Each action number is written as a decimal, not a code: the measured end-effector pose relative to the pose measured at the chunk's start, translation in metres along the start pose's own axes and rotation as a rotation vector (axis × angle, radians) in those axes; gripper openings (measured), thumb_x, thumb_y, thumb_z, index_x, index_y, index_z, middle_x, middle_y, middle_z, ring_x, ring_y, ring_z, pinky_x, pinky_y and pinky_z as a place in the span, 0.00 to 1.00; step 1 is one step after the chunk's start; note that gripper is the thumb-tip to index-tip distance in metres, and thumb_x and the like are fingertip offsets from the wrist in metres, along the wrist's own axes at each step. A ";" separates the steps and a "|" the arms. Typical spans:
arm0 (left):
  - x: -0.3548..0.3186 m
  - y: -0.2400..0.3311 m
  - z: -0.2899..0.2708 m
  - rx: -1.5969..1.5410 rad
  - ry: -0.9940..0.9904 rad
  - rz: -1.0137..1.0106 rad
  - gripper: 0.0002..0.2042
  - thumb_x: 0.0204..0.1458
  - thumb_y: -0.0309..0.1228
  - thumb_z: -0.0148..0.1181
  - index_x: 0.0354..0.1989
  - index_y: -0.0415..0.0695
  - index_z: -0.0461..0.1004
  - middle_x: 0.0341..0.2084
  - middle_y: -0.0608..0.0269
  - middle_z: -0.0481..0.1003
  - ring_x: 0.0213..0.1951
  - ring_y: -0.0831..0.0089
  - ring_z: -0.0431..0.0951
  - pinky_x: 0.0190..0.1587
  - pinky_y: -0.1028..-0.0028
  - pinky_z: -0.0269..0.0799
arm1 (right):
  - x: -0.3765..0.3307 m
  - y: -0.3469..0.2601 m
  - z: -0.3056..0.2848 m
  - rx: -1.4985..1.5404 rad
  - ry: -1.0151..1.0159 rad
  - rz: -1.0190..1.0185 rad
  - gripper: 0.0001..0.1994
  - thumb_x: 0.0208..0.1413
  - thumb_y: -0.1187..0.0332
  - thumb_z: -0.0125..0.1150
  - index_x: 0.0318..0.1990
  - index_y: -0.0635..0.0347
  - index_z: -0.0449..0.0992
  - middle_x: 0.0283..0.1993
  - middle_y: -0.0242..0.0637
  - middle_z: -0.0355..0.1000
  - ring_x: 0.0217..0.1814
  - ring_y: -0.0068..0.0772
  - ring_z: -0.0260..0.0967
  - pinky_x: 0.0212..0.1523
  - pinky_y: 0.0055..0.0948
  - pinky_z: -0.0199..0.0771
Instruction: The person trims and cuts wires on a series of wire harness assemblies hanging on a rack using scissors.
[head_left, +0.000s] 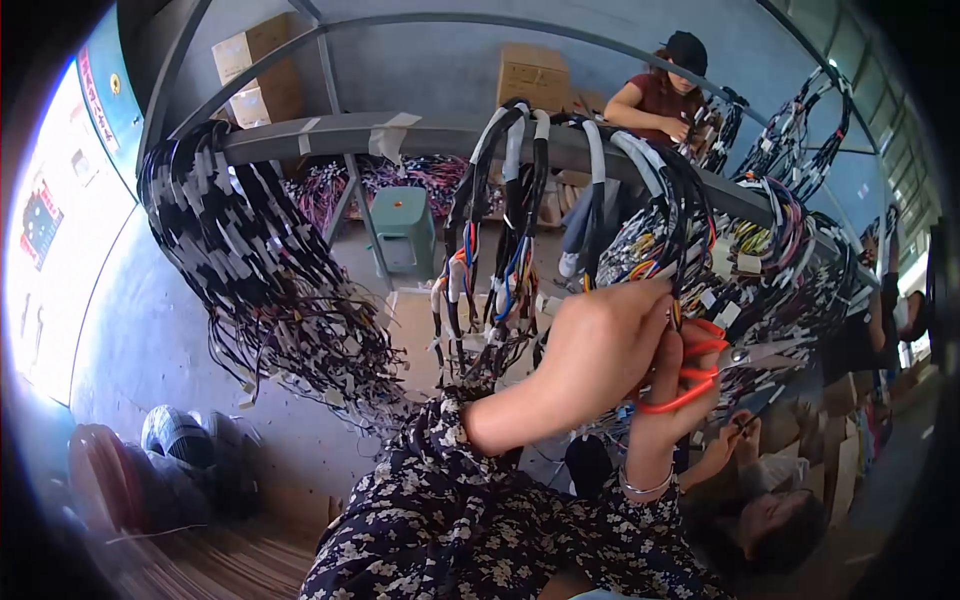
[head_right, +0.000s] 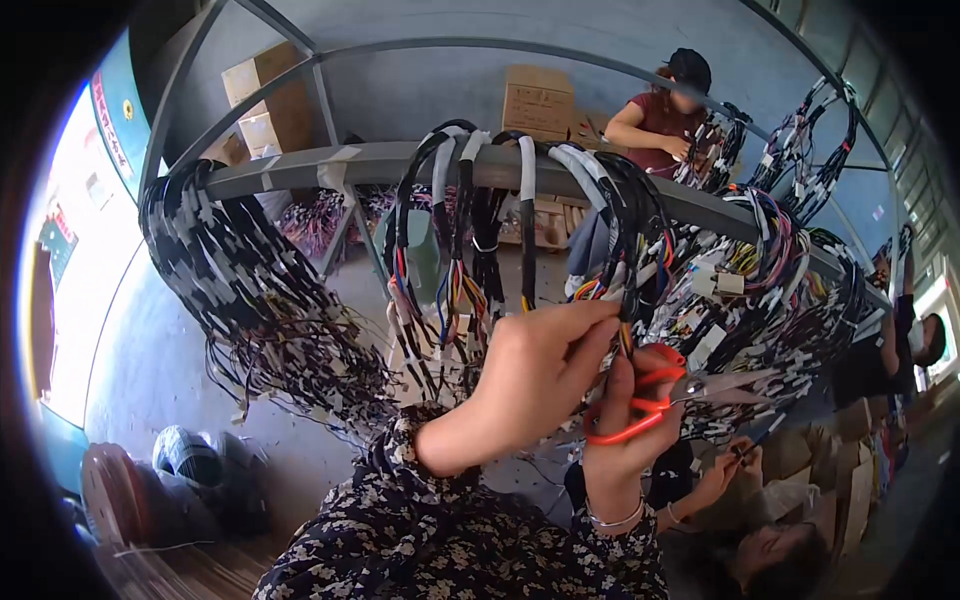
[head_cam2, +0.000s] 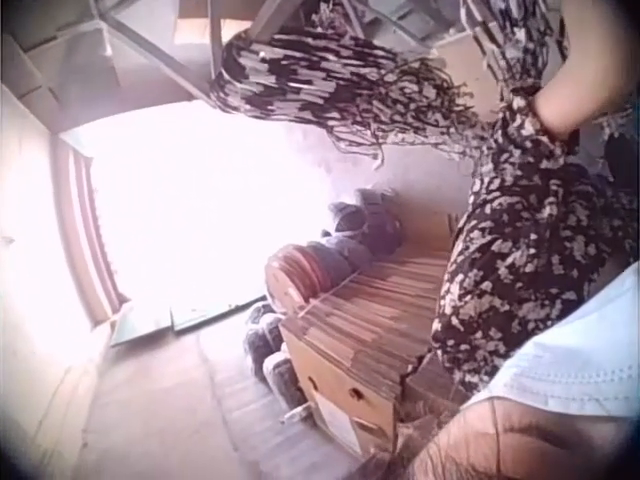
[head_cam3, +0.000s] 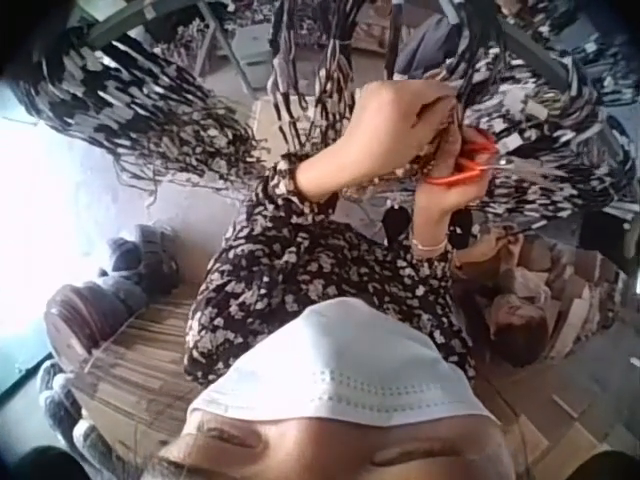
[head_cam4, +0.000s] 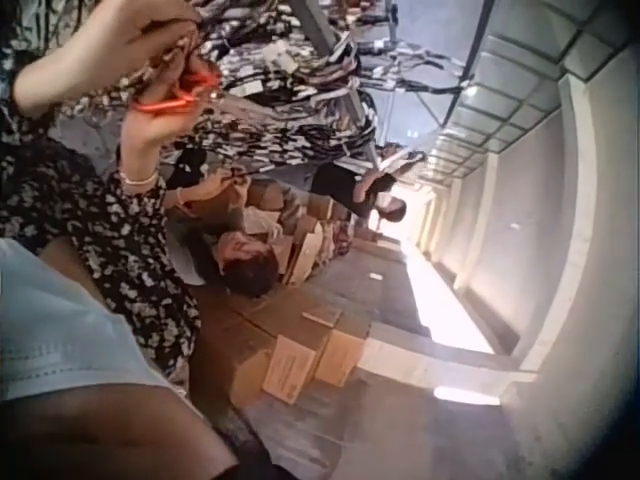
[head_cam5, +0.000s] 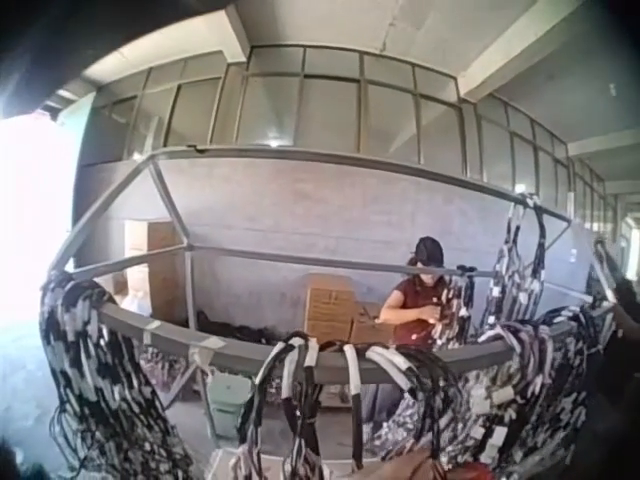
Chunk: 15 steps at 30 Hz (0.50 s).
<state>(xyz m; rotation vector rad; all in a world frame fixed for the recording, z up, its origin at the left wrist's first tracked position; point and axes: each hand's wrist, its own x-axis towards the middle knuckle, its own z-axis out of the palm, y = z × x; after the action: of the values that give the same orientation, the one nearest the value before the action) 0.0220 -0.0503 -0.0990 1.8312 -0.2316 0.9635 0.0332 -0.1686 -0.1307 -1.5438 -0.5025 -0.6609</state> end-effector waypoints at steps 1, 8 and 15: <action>-0.001 0.000 -0.001 0.002 0.008 0.001 0.09 0.59 0.26 0.60 0.43 0.34 0.78 0.23 0.47 0.78 0.22 0.56 0.80 0.25 0.66 0.73 | 0.001 0.001 -0.005 0.021 -0.053 0.058 0.07 0.66 0.73 0.57 0.45 0.69 0.72 0.38 0.34 0.72 0.36 0.19 0.67 0.35 0.19 0.66; -0.014 -0.003 0.014 -0.257 0.017 -0.317 0.09 0.63 0.27 0.57 0.43 0.32 0.77 0.19 0.64 0.76 0.21 0.86 0.71 0.21 0.79 0.64 | 0.006 0.000 -0.010 0.158 -0.107 0.151 0.07 0.64 0.72 0.59 0.42 0.68 0.73 0.35 0.32 0.71 0.31 0.17 0.65 0.32 0.18 0.64; 0.004 -0.014 0.005 -0.612 -0.179 -0.716 0.11 0.65 0.29 0.54 0.41 0.34 0.79 0.21 0.69 0.76 0.20 0.87 0.70 0.19 0.84 0.61 | 0.010 -0.005 -0.012 0.197 -0.257 0.145 0.05 0.61 0.77 0.63 0.41 0.68 0.73 0.30 0.34 0.74 0.25 0.21 0.72 0.26 0.19 0.69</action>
<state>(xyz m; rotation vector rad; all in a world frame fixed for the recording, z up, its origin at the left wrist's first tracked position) 0.0343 -0.0470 -0.1066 1.2699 0.0321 0.1858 0.0364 -0.1806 -0.1203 -1.4686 -0.6222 -0.2935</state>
